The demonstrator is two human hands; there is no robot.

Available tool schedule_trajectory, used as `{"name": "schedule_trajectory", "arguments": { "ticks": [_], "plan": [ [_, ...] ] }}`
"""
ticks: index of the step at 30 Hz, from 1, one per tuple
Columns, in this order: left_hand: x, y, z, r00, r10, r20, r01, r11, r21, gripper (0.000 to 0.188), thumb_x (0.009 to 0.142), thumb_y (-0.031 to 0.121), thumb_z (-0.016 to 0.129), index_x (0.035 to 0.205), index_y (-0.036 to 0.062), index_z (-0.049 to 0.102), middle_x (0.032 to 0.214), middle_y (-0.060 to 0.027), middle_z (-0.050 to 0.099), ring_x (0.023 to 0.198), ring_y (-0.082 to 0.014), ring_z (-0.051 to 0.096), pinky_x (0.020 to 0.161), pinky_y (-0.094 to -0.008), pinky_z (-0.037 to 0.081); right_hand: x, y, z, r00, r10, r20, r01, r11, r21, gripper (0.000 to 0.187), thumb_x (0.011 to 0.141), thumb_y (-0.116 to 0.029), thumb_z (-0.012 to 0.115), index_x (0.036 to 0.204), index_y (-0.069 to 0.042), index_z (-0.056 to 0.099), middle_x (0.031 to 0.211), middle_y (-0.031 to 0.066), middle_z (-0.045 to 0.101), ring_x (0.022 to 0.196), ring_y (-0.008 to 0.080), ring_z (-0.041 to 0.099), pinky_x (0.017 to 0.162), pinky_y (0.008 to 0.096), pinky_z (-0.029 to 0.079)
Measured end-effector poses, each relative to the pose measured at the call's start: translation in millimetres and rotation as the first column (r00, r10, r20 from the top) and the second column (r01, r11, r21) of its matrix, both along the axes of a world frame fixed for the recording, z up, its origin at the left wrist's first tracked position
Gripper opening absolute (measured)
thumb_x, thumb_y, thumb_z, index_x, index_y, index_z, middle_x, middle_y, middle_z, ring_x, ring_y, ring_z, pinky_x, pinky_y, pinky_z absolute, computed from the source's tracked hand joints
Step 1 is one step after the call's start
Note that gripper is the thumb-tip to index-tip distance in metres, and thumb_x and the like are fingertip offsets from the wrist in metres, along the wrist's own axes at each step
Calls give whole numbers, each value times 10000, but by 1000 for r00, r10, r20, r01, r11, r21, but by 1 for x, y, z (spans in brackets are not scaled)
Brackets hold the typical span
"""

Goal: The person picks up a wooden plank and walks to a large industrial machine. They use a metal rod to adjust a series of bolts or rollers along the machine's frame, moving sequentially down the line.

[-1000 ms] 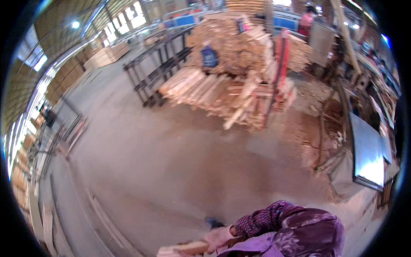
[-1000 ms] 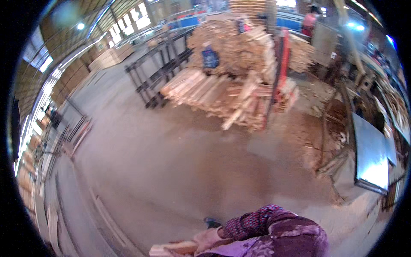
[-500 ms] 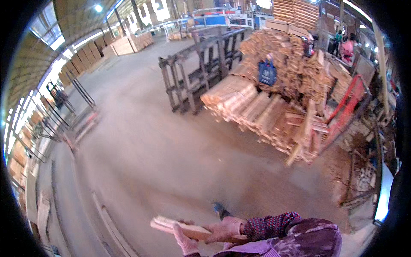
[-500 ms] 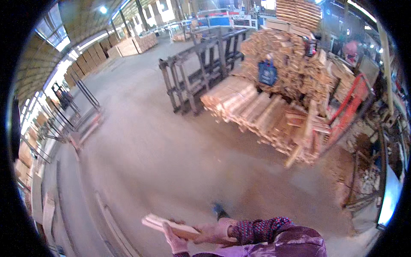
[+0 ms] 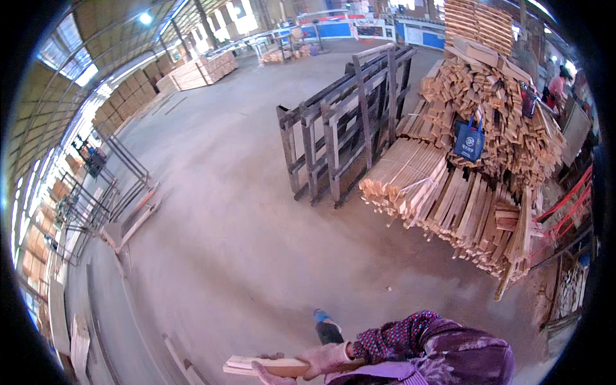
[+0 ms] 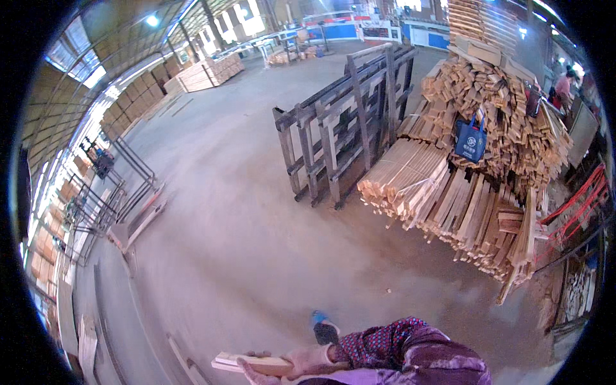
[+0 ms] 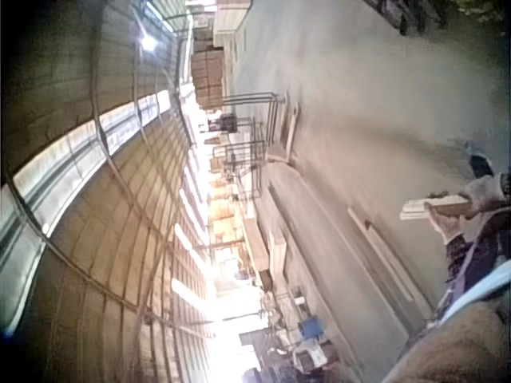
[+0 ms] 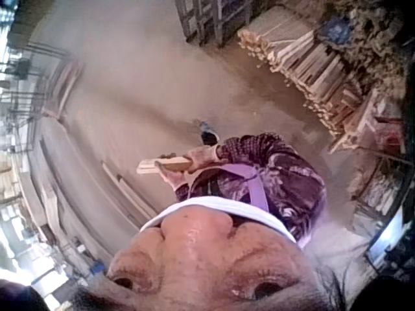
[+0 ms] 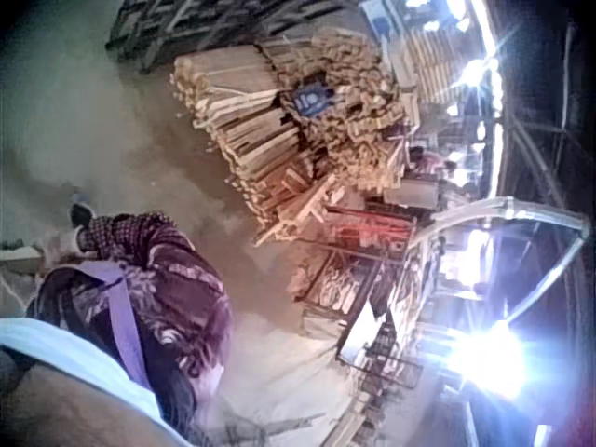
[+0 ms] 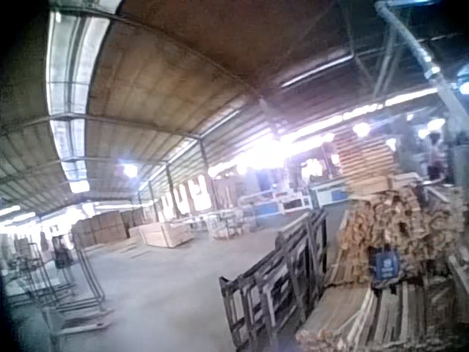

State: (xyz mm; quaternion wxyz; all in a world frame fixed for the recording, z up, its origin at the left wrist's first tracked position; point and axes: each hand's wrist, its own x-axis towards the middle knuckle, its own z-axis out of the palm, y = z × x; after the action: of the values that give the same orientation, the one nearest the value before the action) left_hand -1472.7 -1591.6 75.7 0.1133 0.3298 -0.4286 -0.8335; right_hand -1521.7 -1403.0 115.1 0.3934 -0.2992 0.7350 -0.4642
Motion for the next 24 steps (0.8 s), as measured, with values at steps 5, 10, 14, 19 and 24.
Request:
{"name": "schedule_trajectory", "arguments": {
  "ticks": [5,10,14,19,24],
  "plan": [
    [-213,-19,16,993,-114,6,113,988,108,530,897,539,595,1129,63,578,990,-112,621,924,-276,610,806,-461,509,-179,-27,3,985,-172,-22,172,985,32,636,755,-377,656,1277,-36,533,1025,225,662,998,360,637,882,445,476],
    [-407,-5,71,921,-347,-177,342,938,-57,599,866,600,624,1161,89,519,991,-76,553,904,-226,564,814,-434,494,-345,-28,17,936,-352,-4,351,935,-38,690,768,-407,661,1326,-42,485,1066,228,655,1023,365,628,875,450,479],
    [-561,-2,52,911,-355,-211,342,935,-97,573,889,564,613,1184,84,506,971,-79,557,895,-232,565,800,-418,488,-473,-24,26,892,-449,46,452,887,-93,706,782,-395,662,1369,-63,452,1096,211,649,1047,340,619,896,423,471],
    [-718,-17,63,937,-314,-154,289,943,-166,659,859,517,658,1237,12,467,1038,-106,541,931,-233,550,793,-394,487,-656,-44,39,920,-367,141,393,862,-321,787,825,-381,706,1478,-122,352,1243,151,614,1164,265,562,978,381,437],
    [-877,-44,49,985,-172,-34,147,917,-372,739,815,401,761,1316,-15,412,1165,-144,535,1026,-262,543,846,-418,500,-846,-88,12,945,-324,52,325,903,-280,732,849,-520,658,1437,-160,413,1158,175,654,1080,311,618,921,397,475]
  ]
}}
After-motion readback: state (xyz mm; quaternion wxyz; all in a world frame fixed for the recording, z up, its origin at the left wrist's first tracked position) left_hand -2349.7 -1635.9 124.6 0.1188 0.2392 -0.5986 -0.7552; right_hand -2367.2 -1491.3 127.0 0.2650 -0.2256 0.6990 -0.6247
